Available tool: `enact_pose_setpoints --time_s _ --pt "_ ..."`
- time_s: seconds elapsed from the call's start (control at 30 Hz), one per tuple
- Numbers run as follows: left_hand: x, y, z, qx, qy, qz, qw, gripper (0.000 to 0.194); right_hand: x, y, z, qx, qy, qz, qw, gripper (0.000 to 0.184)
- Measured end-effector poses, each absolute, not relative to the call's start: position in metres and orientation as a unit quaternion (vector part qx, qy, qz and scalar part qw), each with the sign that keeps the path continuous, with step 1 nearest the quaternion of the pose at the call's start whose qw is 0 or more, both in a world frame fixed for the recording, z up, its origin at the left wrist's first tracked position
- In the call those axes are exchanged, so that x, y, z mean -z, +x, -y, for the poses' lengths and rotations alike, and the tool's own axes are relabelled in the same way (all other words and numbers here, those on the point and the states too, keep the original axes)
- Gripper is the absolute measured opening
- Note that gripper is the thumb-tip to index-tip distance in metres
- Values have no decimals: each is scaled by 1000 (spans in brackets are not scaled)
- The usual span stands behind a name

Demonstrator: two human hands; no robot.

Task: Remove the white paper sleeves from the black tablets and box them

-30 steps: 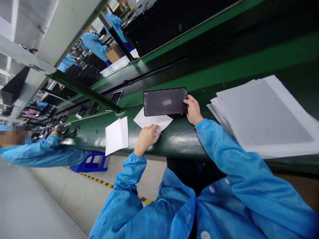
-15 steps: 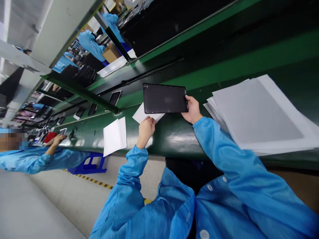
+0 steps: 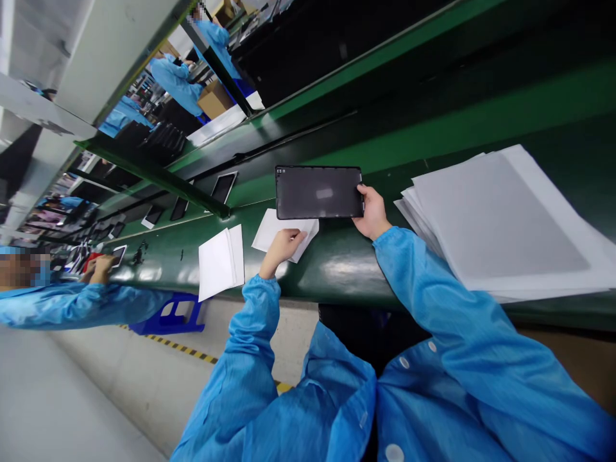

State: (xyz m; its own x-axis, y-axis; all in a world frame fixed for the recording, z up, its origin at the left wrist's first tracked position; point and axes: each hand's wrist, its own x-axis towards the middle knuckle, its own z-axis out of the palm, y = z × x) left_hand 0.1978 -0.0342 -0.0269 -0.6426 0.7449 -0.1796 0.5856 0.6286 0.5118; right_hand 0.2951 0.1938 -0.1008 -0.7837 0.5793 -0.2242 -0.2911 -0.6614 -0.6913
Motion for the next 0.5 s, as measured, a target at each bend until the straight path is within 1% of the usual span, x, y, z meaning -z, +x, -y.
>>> enact_pose_setpoints --time_s 0.07,0.13,0.3,0.4,0.5 --pt "27 197 35 -224 364 -881 201 43 100 296 -192 -880 -216 340 250 49" --pt "27 194 34 -227 351 -889 188 41 98 296 -190 -870 -222 356 260 50" --pt "33 180 25 -212 298 -927 82 46 96 297 -184 -822 -232 416 314 45" --pt "38 171 19 -245 270 -928 69 47 99 297 -184 -794 -232 461 323 41" --pt "43 164 16 -281 257 -923 53 43 102 297 -185 -765 -232 494 341 37"
